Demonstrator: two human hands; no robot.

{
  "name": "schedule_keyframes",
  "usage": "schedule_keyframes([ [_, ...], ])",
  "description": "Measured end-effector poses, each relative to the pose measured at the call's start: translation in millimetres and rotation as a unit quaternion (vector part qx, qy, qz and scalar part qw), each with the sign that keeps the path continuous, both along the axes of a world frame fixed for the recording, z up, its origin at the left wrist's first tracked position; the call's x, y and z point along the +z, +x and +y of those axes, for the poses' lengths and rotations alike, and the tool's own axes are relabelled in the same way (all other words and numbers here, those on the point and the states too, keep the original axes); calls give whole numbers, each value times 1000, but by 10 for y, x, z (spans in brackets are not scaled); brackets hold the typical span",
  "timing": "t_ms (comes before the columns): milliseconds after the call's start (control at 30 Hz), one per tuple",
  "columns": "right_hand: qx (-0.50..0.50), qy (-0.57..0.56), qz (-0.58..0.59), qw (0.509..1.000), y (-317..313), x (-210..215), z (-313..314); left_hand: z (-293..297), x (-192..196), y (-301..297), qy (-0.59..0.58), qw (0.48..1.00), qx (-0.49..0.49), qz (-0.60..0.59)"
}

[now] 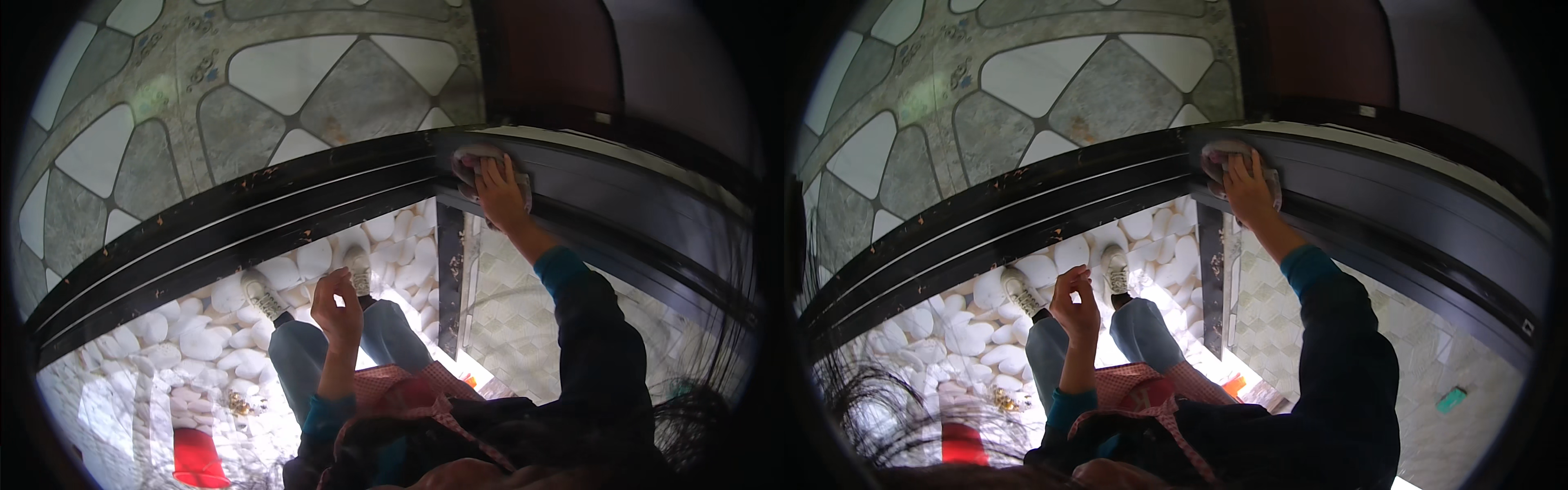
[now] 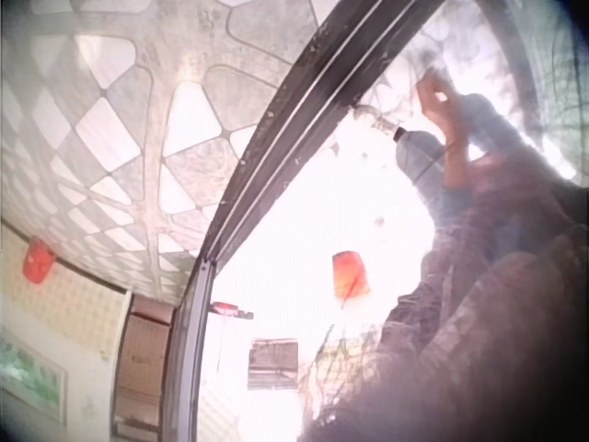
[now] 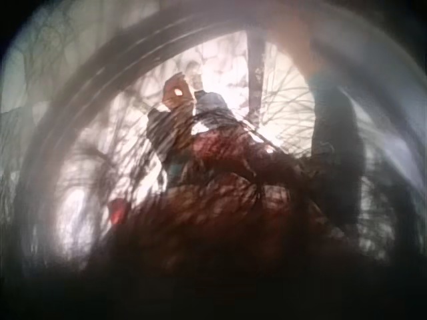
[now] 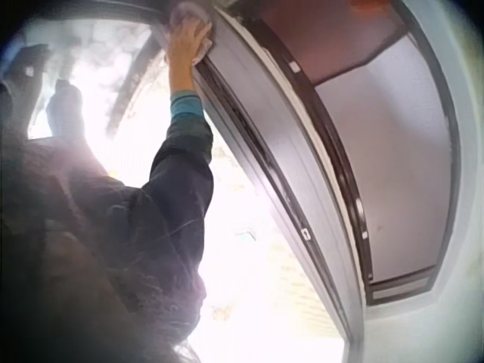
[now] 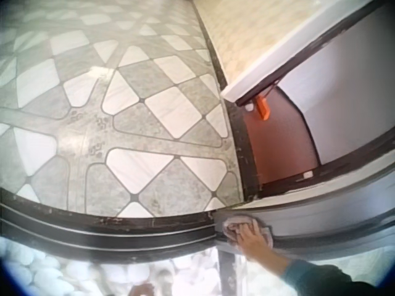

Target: The person wipes the glass door frame and threshold with a cloth, then dips the cloth into a red bucket of water and wrings it out. The person continues wiping the door frame and threshold repeatedly.

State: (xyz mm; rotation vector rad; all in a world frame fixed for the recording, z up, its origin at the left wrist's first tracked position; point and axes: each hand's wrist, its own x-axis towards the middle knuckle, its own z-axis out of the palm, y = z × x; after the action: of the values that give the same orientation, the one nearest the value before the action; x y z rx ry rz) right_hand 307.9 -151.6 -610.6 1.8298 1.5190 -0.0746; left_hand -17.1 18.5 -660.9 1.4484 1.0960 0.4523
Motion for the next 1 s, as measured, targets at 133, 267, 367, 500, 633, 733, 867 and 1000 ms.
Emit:
schedule_keyframes([
  [133, 17, 35, 7, 999, 114, -817, 76, -23, -57, -74, 26, 999, -18, 27],
  [267, -95, 58, 26, 994, -32, -1503, 76, -86, -76, -83, 5, 999, -37, 38],
  [367, -247, 98, 15, 964, -485, -1799, -207, -111, -58, -49, 5, 998, -48, 49],
  [500, -458, -135, 208, 854, -1225, -1642, -874, -100, -47, 15, 18, 996, -59, 60],
  [633, -532, 46, 273, 800, -1845, -1082, -1404, -108, -49, 24, 34, 996, -58, 51],
  [733, -536, 189, 262, 780, -1723, -933, -1427, -172, -50, 19, 9, 996, -61, 60],
  [867, -340, 370, 195, 843, -900, -1482, -870, -245, -19, 55, -3, 998, -38, 52],
  [1000, -549, 252, 28, 796, -1012, -2122, -165, -183, 26, 49, -7, 999, -26, 23],
])
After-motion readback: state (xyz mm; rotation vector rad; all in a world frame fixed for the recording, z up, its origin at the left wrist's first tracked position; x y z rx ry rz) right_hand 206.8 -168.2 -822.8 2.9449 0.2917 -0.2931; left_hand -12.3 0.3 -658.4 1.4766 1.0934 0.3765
